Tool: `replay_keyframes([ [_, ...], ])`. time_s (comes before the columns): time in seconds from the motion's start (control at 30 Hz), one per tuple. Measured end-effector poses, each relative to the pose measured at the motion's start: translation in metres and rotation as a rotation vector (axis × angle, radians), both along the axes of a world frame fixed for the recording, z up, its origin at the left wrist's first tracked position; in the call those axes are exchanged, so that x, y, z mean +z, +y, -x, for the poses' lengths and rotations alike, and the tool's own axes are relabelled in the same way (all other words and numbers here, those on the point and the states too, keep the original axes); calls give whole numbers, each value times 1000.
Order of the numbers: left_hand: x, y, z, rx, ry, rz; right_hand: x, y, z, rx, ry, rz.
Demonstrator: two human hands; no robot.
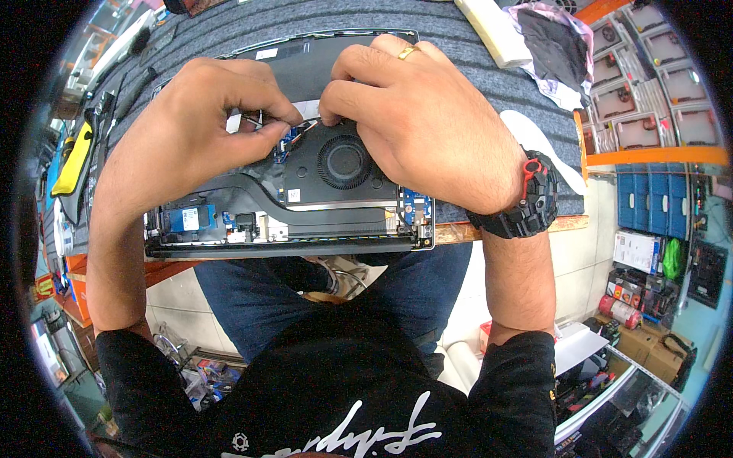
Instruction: The person works on a disassembled laptop, using tweezers to adjust internal components and a plastic spoon to clean the chassis. They connect ribbon cables and connectors, then remove and wipe the laptop battery with a yellow cloth.
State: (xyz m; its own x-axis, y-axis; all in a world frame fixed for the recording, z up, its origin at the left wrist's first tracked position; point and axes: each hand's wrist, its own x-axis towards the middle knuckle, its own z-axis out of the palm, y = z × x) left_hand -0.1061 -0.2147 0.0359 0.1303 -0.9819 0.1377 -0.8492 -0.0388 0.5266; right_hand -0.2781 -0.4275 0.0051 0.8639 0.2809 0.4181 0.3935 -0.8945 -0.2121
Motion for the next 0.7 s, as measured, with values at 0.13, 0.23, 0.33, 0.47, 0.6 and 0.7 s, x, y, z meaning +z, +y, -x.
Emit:
replay_keyframes([
  [0.13, 1, 0, 2, 13, 5, 12, 0, 0, 0, -2, 10, -2],
  [0.23, 2, 1, 4, 30, 13, -14, 0, 0, 0, -7, 11, 3],
  [0.33, 3, 1, 5, 45, 19, -54, 0, 1, 0, -4, 7, -1],
  [0.47, 5, 1, 4, 48, 87, -63, 0, 0, 0, 2, 5, -3],
  [0.6, 5, 1, 6, 84, 94, -80, 0, 0, 0, -4, 3, 14],
  [0.7, 7, 0, 7, 98, 95, -86, 0, 0, 0, -6, -1, 17],
])
